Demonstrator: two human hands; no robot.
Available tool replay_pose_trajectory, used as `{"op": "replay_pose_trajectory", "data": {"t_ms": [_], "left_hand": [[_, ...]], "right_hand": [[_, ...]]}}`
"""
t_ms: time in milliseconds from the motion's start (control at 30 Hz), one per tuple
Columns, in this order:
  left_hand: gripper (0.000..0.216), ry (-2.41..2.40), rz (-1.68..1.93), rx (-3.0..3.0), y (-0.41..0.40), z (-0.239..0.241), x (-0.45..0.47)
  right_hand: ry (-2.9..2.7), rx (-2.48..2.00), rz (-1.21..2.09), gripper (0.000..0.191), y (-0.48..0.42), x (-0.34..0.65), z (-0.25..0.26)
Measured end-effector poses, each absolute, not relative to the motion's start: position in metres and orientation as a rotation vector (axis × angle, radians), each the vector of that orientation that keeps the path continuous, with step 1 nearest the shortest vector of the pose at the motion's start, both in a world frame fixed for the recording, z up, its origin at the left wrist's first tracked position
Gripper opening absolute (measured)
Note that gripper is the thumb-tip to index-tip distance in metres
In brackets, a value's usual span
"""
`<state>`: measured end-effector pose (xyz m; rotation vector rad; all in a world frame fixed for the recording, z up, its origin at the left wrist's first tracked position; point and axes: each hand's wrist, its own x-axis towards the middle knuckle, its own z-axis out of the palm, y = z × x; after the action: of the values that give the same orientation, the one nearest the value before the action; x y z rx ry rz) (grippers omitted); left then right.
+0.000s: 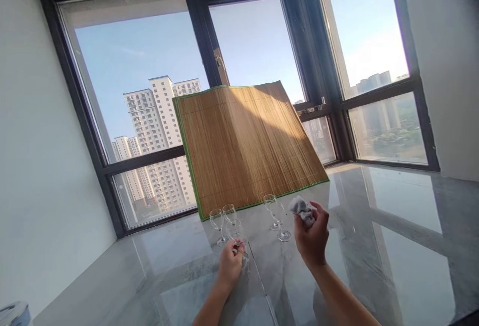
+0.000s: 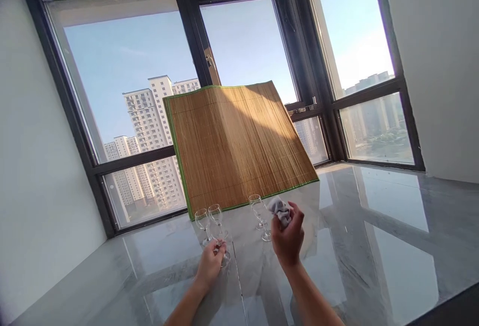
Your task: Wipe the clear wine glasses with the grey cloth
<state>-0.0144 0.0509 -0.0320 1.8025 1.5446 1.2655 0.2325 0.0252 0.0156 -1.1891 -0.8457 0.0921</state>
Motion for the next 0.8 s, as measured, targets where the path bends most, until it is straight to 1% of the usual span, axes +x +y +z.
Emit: {"op": "replay_pose_trajectory", "data": {"t_ms": [100, 200, 300, 433, 567, 633, 800], "left_hand": [[0.032, 1.634, 1.283, 1.982, 0.041, -0.028, -0.009], [0.024, 1.776, 1.235, 2.067, 0.031, -0.018, -0.006], [0.021, 1.940, 1.125, 2.132, 0.023, -0.007, -0.007], [0.022, 2.030, 1.011, 2.202, 0.020, 0.001, -0.012], [0.026, 2.011, 0.993, 2.227, 0.020, 0.001, -0.012], [0.027, 1.992, 0.991, 2.244, 0.021, 0.001, -0.010], [0.032, 1.999, 0.944, 2.312, 0.018, 0.002, -0.003]], "right_hand": [[-1.299, -1.059, 0.106, 0.056, 0.017, 0.214, 0.014], [-1.798, -0.999, 0.152, 0.063, 0.011, 0.195, 0.010], [-2.037, -0.996, 0.136, 0.066, 0.005, 0.182, 0.007], [-2.050, -1.023, 0.080, 0.063, 0.000, 0.174, 0.004], [-2.048, -0.957, 0.010, 0.073, 0.000, 0.168, 0.001], [-2.033, -0.932, -0.031, 0.075, 0.002, 0.165, -0.001], [-1.855, -1.049, -0.136, 0.064, 0.009, 0.170, -0.002]]}}
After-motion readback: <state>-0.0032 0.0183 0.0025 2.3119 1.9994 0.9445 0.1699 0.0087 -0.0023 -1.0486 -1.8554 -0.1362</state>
